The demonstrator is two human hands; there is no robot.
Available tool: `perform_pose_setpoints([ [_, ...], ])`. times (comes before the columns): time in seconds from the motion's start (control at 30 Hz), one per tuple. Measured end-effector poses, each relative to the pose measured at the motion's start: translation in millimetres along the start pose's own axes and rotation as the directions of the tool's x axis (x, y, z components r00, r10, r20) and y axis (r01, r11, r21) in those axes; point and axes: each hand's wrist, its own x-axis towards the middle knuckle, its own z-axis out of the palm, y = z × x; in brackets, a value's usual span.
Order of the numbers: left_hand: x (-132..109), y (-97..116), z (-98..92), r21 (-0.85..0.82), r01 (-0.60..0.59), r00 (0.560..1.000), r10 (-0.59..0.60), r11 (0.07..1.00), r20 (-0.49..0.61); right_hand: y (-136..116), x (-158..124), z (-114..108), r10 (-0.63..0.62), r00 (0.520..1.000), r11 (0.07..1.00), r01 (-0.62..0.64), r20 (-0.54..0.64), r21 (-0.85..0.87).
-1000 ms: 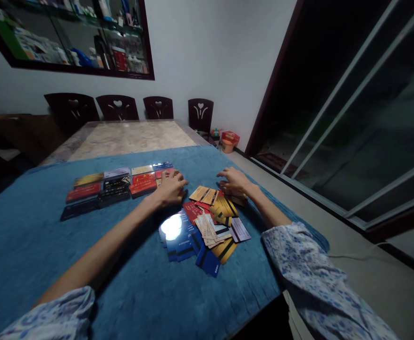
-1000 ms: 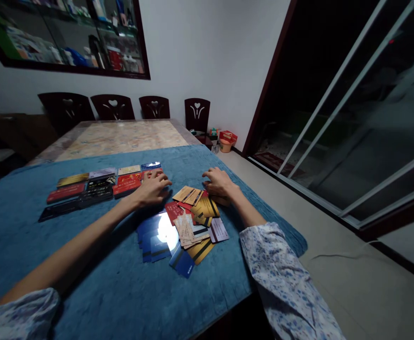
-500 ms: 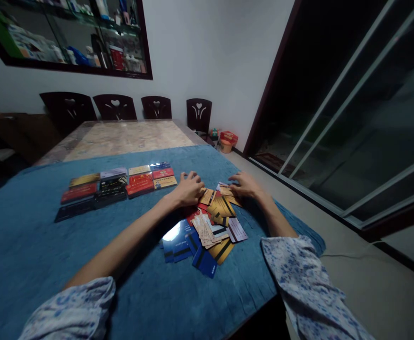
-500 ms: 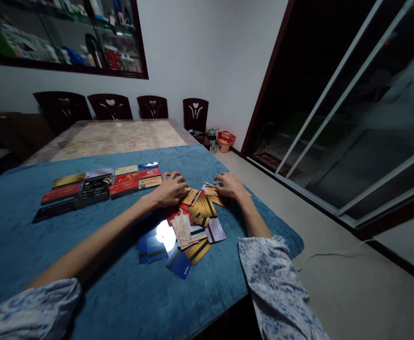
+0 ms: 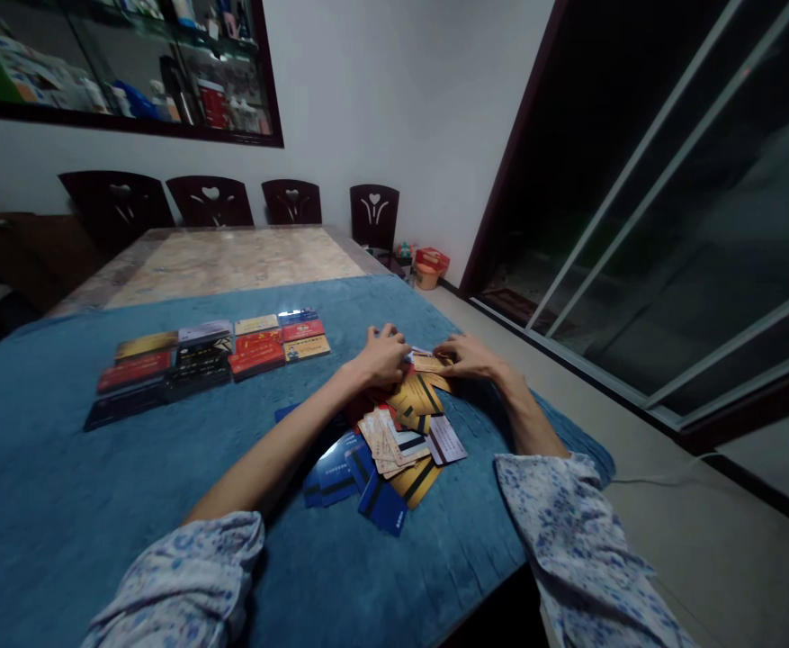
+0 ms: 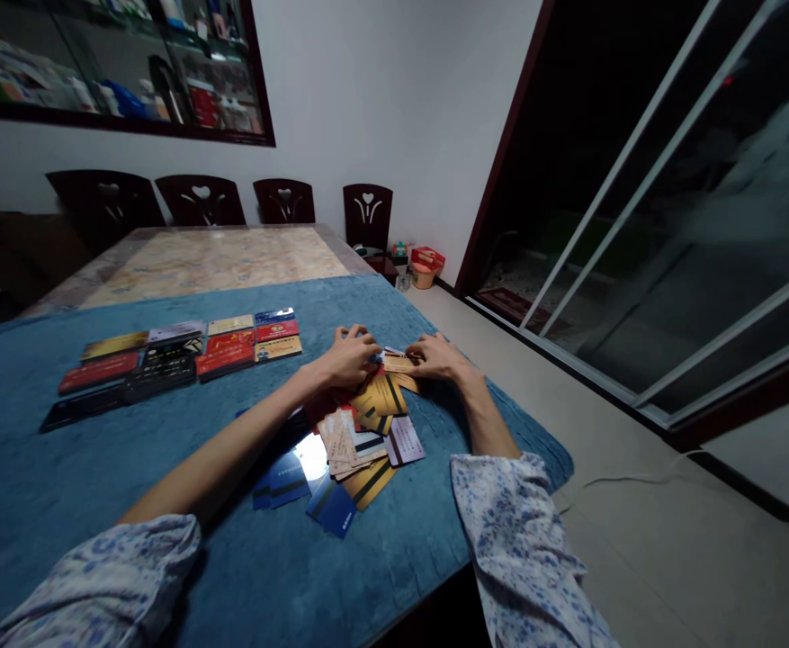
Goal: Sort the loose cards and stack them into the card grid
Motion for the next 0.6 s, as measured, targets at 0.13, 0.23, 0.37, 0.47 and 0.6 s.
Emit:
perform_pose_setpoints([
  [0.13, 3.4, 0.8, 5.0, -0.022, -0.003, 1.000, 0.003, 1.000, 0.012, 2.8, 2.3, 0.0, -0.058, 0.997, 0.998, 0.057, 0.048, 0.027],
  [0.23, 3.2, -0.9, 7.1, -0.039, 0.008, 1.000, -0.007, 0.999, 0.022, 2.4, 4.2, 1.6, -0.070, 0.997, 0.997, 0.069, 0.039, 0.032],
  [0.37, 3.0, -6.2, 9.5, -0.083, 0.038, 0.999, -0.037, 0.996, 0.013, -3.6, 6.7, 5.2, -0.048, 0.999, 0.998, 0.047, 0.023, 0.053],
  [0.47, 4.1, -11.5, 10.7, -0.116, 0.065, 0.998, -0.065, 0.991, 0.003, -10.3, 9.5, 9.2, -0.033, 0.999, 0.997, 0.033, -0.002, 0.075],
  [0.6, 4.7, -18.6, 9.7, -0.145, 0.100, 0.994, -0.104, 0.984, -0.015, -18.7, 15.1, 16.3, -0.052, 0.997, 0.995, 0.056, -0.061, 0.079],
])
